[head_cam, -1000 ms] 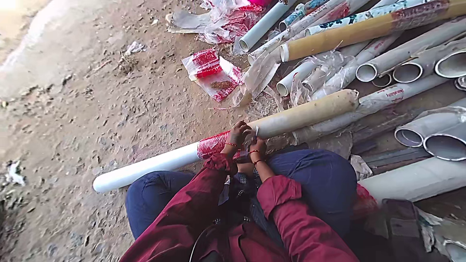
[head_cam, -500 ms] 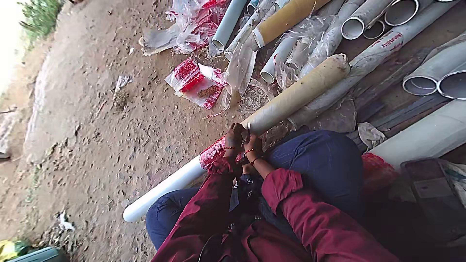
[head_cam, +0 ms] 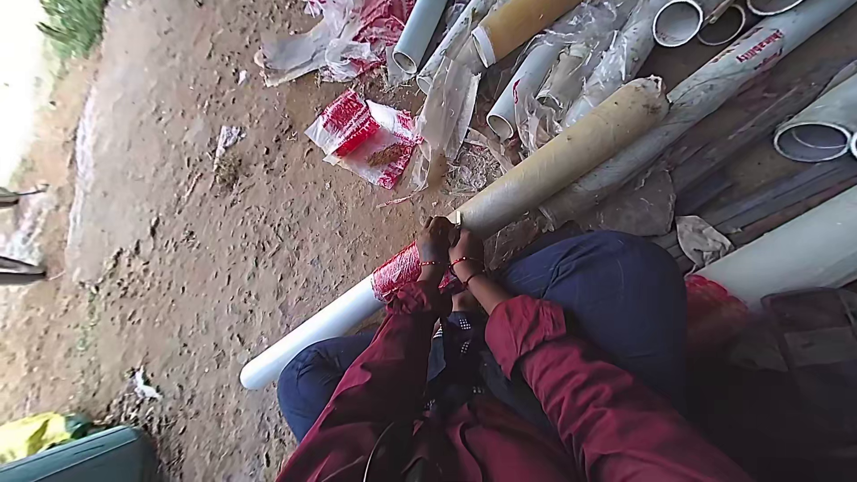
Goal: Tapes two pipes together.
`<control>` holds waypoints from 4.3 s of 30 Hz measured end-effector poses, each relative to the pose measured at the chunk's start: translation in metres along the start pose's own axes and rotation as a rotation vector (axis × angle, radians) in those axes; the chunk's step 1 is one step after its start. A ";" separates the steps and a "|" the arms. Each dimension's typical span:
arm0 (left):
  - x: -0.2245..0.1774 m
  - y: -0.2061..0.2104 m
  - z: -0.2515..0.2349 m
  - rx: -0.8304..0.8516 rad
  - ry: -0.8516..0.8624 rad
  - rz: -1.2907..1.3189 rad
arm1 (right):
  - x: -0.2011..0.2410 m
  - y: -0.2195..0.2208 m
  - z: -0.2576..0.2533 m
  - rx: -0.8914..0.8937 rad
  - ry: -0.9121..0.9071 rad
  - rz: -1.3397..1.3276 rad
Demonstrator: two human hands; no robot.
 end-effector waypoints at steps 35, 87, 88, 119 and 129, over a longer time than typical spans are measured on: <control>0.031 0.007 0.001 -0.132 0.247 0.036 | 0.010 0.002 0.005 0.018 0.022 0.063; 0.045 0.000 -0.080 0.389 -0.253 0.118 | 0.002 0.003 -0.079 -0.886 -0.597 0.234; 0.051 0.003 -0.078 0.348 -0.207 0.154 | 0.002 0.002 -0.079 -0.879 -0.593 0.240; 0.071 0.010 -0.051 -0.240 0.469 0.580 | 0.021 0.027 -0.033 -0.100 0.051 0.090; 0.071 0.011 -0.050 -0.303 0.483 0.617 | 0.030 0.027 -0.036 -0.088 0.072 0.021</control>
Point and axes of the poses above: each hand's wrist, its own z-axis away from the middle knuckle, its own y-axis out of the palm, x = y × z, the point moved 3 cm from there along -z, towards the middle knuckle, and after that the axes turned 5 degrees about y, right-handed, at the moved point
